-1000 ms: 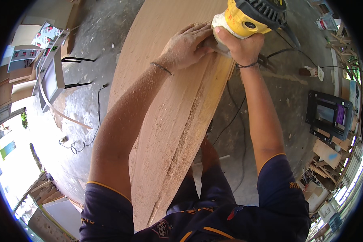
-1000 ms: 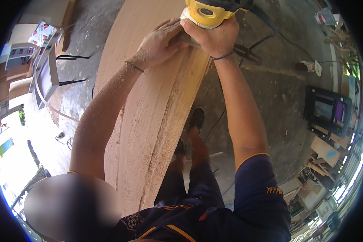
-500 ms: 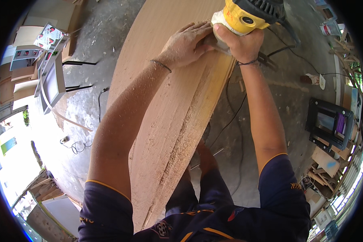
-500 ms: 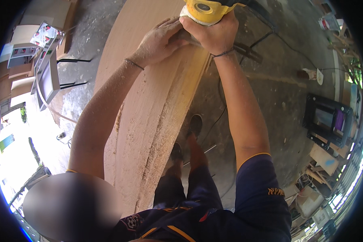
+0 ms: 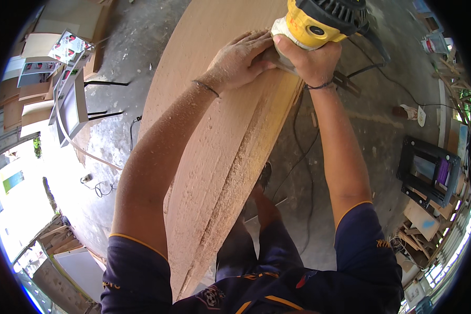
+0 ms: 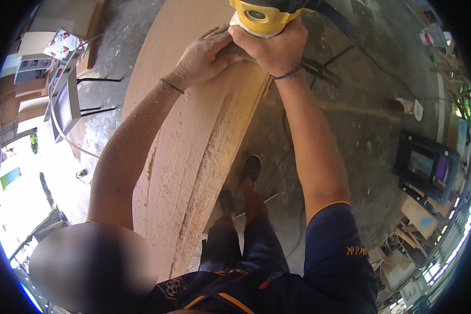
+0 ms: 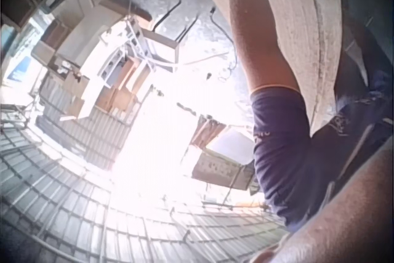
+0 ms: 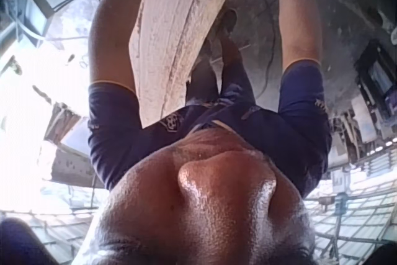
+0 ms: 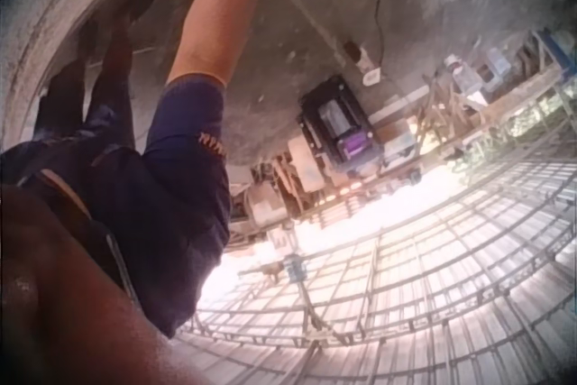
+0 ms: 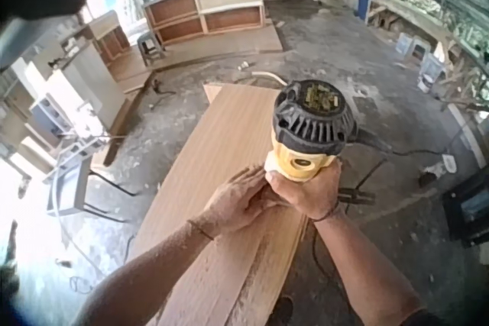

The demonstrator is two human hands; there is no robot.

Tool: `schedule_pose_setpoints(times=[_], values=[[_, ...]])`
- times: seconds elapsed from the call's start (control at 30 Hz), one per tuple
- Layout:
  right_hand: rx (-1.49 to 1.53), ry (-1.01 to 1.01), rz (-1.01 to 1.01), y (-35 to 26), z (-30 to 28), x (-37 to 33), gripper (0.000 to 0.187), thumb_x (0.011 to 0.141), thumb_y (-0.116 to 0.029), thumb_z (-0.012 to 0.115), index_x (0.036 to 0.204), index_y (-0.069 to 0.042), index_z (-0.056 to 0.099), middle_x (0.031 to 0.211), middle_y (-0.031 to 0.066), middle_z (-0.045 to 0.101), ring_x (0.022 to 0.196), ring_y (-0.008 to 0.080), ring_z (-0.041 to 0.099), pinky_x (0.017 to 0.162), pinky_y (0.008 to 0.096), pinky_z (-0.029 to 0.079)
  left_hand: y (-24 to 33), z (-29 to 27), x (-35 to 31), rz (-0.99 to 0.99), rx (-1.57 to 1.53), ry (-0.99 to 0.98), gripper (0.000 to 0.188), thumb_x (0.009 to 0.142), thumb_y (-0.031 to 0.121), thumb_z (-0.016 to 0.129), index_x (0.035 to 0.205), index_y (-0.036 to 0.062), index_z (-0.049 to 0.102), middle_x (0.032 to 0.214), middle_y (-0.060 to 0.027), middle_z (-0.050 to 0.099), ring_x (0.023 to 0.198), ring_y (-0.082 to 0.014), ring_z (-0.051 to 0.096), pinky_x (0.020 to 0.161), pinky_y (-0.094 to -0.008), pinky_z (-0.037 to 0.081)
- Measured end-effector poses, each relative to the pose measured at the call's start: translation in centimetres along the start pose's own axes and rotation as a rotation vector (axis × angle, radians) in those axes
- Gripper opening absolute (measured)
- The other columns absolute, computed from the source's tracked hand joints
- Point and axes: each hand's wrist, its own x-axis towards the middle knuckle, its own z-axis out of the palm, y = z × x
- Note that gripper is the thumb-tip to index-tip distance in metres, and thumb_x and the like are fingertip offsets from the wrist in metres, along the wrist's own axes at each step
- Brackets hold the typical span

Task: The person uses a hand router to shape the edges and cut grooves into a curved wooden panel, then uses a tape measure to check the depth of the cut.

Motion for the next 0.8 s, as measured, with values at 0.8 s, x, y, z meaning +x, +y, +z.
schedule_pose_setpoints(times=[0.8], values=[[-0.026,-0.017,-0.044,3.4,-1.3,4.4,0.04,0.063,-0.019,0.085,0.093,-0.003,0.065,0.091,0.0048,0.07,0.08,0.0152,0.069,0.073,0.0285,0.057,-2.3,0.3,4.8,0.056,0.065,0.042,0.051,0.087,0.029,0.066,0.131,0.0073,0.051,0.137,-0.0123,0.05,0.13,-0.0332,0.043,0.108,-0.0429,0.038]])
